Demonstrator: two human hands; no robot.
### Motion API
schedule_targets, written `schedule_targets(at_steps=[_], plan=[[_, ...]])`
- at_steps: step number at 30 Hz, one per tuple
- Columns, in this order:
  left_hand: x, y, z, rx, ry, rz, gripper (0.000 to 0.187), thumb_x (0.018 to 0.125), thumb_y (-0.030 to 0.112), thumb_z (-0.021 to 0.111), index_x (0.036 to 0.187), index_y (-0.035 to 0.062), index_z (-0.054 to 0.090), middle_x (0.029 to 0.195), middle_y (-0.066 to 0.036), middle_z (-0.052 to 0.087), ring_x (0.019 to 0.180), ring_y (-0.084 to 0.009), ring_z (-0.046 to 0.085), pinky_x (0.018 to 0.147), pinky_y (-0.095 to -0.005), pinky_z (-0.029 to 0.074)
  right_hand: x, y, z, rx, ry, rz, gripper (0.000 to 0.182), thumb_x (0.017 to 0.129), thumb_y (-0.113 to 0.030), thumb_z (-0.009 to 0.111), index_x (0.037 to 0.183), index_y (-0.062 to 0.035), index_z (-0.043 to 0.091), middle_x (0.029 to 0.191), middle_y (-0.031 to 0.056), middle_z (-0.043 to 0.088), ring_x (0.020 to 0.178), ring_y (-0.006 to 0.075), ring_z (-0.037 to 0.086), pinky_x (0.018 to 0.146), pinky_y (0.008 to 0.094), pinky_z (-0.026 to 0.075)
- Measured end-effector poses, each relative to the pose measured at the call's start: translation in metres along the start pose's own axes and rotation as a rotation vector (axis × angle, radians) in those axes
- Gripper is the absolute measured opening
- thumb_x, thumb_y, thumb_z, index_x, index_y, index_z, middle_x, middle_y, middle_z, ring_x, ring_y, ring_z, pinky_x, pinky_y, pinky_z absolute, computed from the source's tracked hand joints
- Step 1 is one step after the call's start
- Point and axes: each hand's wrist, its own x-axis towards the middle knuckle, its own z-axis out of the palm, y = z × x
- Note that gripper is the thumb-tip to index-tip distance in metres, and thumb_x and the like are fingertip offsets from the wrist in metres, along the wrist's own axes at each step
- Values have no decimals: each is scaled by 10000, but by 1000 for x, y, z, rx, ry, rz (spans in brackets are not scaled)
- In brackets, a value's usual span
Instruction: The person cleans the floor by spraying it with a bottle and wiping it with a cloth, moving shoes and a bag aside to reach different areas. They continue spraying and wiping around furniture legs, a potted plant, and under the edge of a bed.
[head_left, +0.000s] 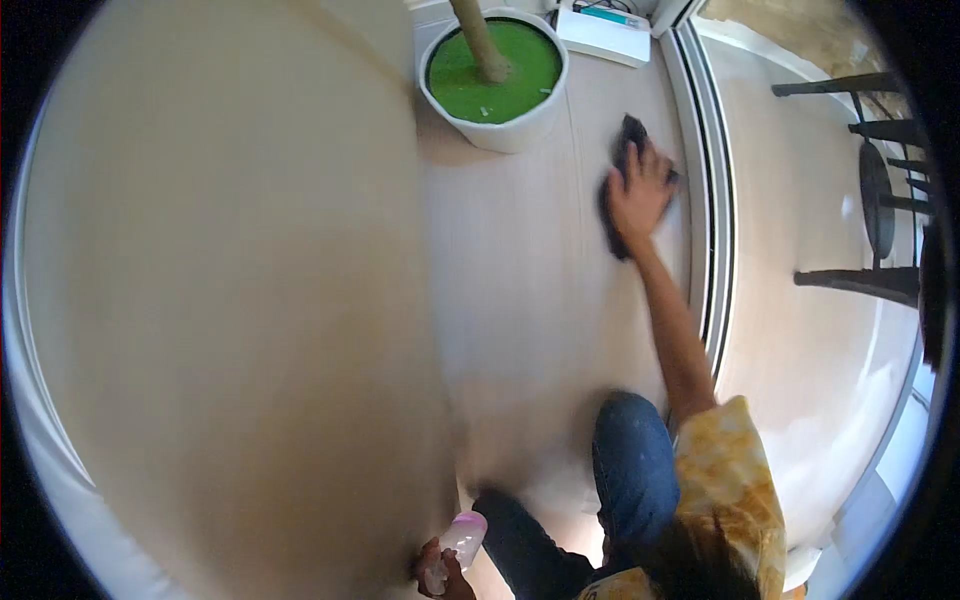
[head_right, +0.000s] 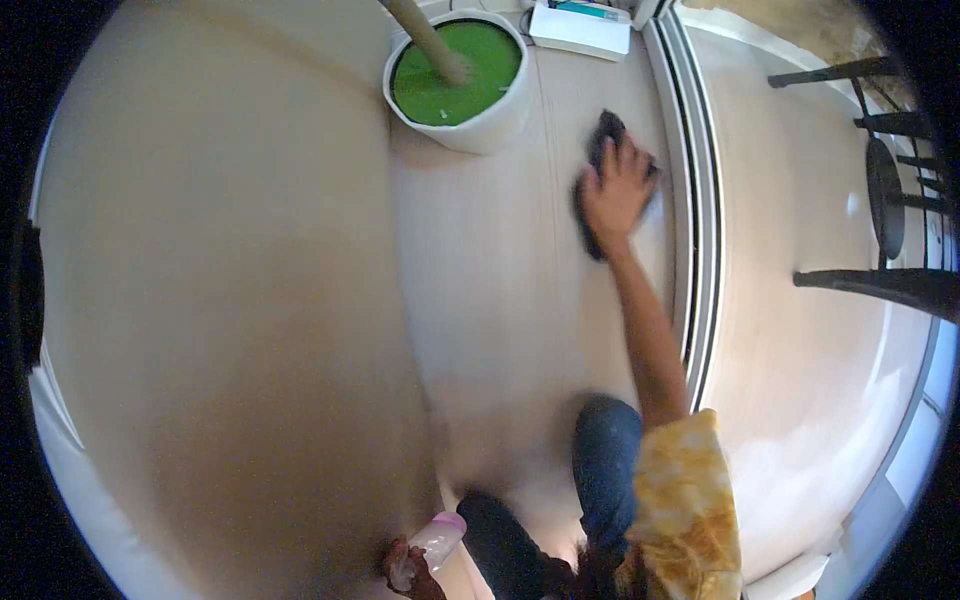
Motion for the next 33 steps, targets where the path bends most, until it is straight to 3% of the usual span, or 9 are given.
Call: schedule_targets(at_steps=[6, 10, 12, 14, 16, 23, 26, 29, 33], plan=[[-39, 0, 4, -319, 121, -177, 386, 741, 187, 777, 999, -8, 567, 1021, -149, 616, 792, -194, 590, 684, -319, 538, -112, -181, -6, 528, -282, -460, 551, 801, -259, 557, 1297, -37, 466, 1371, 161, 433, 1271, 308, 380, 1061, 552, 226], [-56, -44, -11, -370, 154, -63, 385, 747, 174, 770, 1016, -23, 579, 993, -151, 631, 707, -184, 596, 668, -291, 539, -256, -134, -42, 870, -584, -1013, 551, 791, -229, 573, 1300, -49, 465, 1402, 90, 426, 1343, 293, 306, 1085, 541, 203], [-52, -61, -41, -334, 35, -44, 372, 745, 172, 772, 1003, -26, 591, 974, -147, 640, 712, -181, 601, 671, -300, 538, -245, -61, -69, 624, -817, -970, 563, 810, -230, 575, 1342, -105, 438, 1444, 46, 379, 1382, 276, 245, 1106, 539, 162], [-56, -52, -49, -264, -153, -102, 320, 744, 152, 768, 974, -14, 620, 966, -136, 653, 809, -189, 608, 720, -325, 527, -219, -40, -73, 562, -691, -549, 566, 837, -260, 566, 1372, -159, 410, 1475, 28, 326, 1388, 267, 229, 1114, 539, 145], [-50, -52, -52, -277, -134, 15, 307, 746, 152, 769, 970, -7, 632, 962, -130, 658, 849, -194, 606, 753, -331, 515, -220, -38, -66, 410, -456, -494, 580, 853, -293, 557, 1390, -156, 384, 1503, 15, 266, 1385, 268, 233, 1109, 546, 155], [-56, -80, -75, -294, -221, -36, 390, 748, 153, 772, 1059, -2, 596, 1054, -132, 622, 944, -203, 585, 830, -334, 480, -213, -45, -59, 422, -286, -541, 581, 852, -289, 556, 1388, -141, 389, 1491, 18, 296, 1370, 263, 270, 1103, 528, 184], [-52, -80, -81, -322, -221, 112, 355, 760, 139, 758, 1038, -5, 590, 1050, -150, 620, 954, -209, 593, 812, -331, 489, -217, 25, -62, 418, -147, -144, 586, 838, -195, 550, 1396, -138, 380, 1457, 77, 358, 1335, 321, 329, 1042, 573, 264], [-41, -56, -89, -411, -268, 106, 335, 765, 125, 749, 1034, -4, 596, 1023, -145, 633, 904, -200, 607, 779, -334, 498, -135, 51, -34, 185, 117, 36, 439, 945, -283, 423, 1318, -59, 480, 1445, 93, 372, 1324, 335, 336, 1025, 575, 288], [-32, -55, -79, -492, -190, 160, 305, 766, 128, 748, 1008, -3, 617, 944, -122, 653, 829, -182, 618, 734, -325, 506, -20, -23, 10, 101, 136, 26, 466, 945, -339, 365, 1337, -105, 455, 1416, 70, 419, 1286, 285, 399, 1035, 539, 280]])
